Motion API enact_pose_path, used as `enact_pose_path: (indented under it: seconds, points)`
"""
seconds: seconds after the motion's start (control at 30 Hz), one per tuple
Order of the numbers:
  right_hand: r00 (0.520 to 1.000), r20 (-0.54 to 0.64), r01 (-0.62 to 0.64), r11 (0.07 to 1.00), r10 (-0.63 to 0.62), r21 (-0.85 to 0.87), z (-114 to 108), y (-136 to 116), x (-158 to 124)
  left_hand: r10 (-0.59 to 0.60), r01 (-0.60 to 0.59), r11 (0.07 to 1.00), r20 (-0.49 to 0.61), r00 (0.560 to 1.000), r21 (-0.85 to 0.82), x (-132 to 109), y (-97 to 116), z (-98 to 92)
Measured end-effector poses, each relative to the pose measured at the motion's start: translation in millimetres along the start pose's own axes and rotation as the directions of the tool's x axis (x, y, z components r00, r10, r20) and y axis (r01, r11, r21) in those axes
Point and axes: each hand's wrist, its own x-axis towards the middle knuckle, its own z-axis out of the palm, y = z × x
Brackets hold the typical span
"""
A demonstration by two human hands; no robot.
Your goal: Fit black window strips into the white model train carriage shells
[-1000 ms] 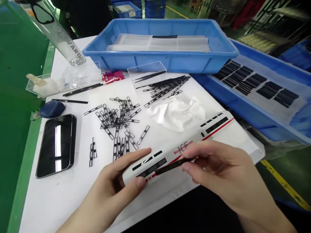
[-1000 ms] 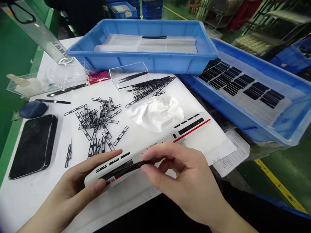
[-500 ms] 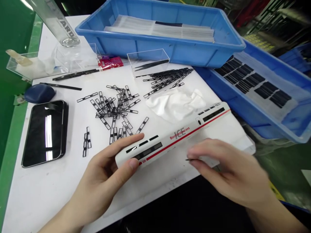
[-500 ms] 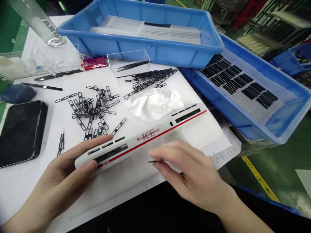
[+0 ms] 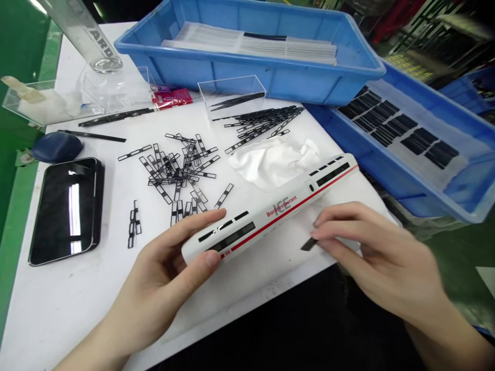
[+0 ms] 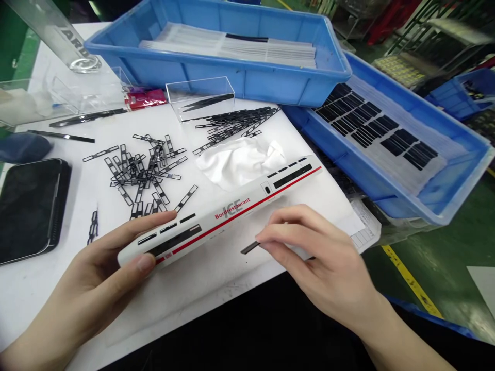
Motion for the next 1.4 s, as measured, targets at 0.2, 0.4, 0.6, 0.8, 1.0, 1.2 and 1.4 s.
enact_pose_path:
  seconds: [0.2, 0.4, 0.6, 0.8, 1.0, 1.2, 1.4]
  points:
    - [0.994, 0.096, -0.059, 0.998, 0.058, 0.012, 5.0, -35.0, 31.1, 0.028, -0.024, 0.992, 0.028, 0.999, -0.125, -0.3, 1.3, 4.0]
    - [0.952, 0.307, -0.023, 0.999, 0.006, 0.05, 22.8, -45.7, 57.2, 0.074, 0.007, 0.955, 0.261, 0.962, -0.297, 7.0, -6.7, -4.7]
    - [0.986, 0.164, -0.035, 0.996, 0.022, 0.076, 33.5, -49.0, 62.1, 0.061, 0.051, 0.933, 0.296, 0.953, -0.357, 6.7, -9.4, -3.3]
    - [0.991, 0.134, -0.017, 0.996, 0.005, 0.09, 43.0, -45.3, 63.7, 0.017, 0.068, 0.963, 0.313, 0.95, -0.261, 6.6, -8.8, -6.3]
    - [0.998, 0.066, -0.018, 0.998, 0.013, 0.063, 49.5, -45.0, 65.1, 0.025, 0.063, 0.961, 0.309, 0.951, -0.271, 7.3, -10.1, -5.3]
    - [0.998, -0.047, -0.041, 0.999, 0.042, 0.031, 56.9, -47.3, 58.2, 0.03, 0.066, 0.953, 0.312, 0.95, -0.294, 5.6, -9.8, -4.8]
    - [0.994, -0.113, -0.003, 1.0, 0.002, -0.014, 61.7, -44.2, 51.6, 0.06, 0.014, 0.963, 0.265, 0.962, -0.267, 7.5, -8.2, -5.0]
